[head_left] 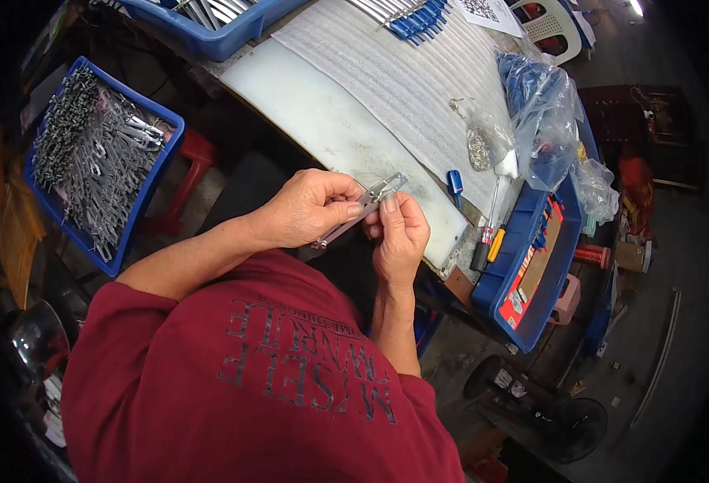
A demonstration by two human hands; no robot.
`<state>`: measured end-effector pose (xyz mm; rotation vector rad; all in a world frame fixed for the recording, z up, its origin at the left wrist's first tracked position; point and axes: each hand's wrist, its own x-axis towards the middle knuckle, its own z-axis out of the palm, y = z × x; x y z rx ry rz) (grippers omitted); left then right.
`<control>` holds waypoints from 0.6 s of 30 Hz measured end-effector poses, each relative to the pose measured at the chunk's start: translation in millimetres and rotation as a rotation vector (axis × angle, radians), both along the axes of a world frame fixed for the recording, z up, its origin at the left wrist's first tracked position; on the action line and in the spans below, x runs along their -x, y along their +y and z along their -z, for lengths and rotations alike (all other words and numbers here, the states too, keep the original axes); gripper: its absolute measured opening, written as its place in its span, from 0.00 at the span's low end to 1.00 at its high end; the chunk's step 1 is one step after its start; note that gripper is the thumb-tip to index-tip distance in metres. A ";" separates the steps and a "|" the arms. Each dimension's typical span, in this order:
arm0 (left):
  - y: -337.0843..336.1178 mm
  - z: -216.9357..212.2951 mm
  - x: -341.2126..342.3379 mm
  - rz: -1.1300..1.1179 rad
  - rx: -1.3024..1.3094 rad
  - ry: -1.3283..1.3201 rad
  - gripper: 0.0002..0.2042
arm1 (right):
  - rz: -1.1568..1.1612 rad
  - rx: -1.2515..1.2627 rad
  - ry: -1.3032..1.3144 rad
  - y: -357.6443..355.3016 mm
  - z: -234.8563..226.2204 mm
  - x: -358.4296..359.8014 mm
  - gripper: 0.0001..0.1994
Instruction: Assembling handheld tools by inserting metal shafts and springs into blue plastic handles at a workstation.
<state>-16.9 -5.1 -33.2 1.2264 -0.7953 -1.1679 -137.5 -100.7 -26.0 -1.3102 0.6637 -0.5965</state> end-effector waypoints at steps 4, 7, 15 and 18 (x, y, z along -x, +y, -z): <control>-0.6 -0.8 -0.1 -0.005 -0.007 -0.033 0.06 | -0.018 -0.021 -0.029 -0.5 -0.2 -1.3 0.07; -1.3 0.4 3.3 -0.053 0.002 -0.034 0.05 | -0.048 -0.013 -0.038 -1.3 0.1 -1.7 0.06; -2.8 2.1 2.3 0.001 0.010 -0.015 0.05 | -0.046 0.051 -0.014 0.5 -1.8 -3.1 0.06; -2.7 0.9 4.0 -0.009 0.016 -0.020 0.05 | 0.002 0.053 -0.041 3.1 -1.9 -4.5 0.06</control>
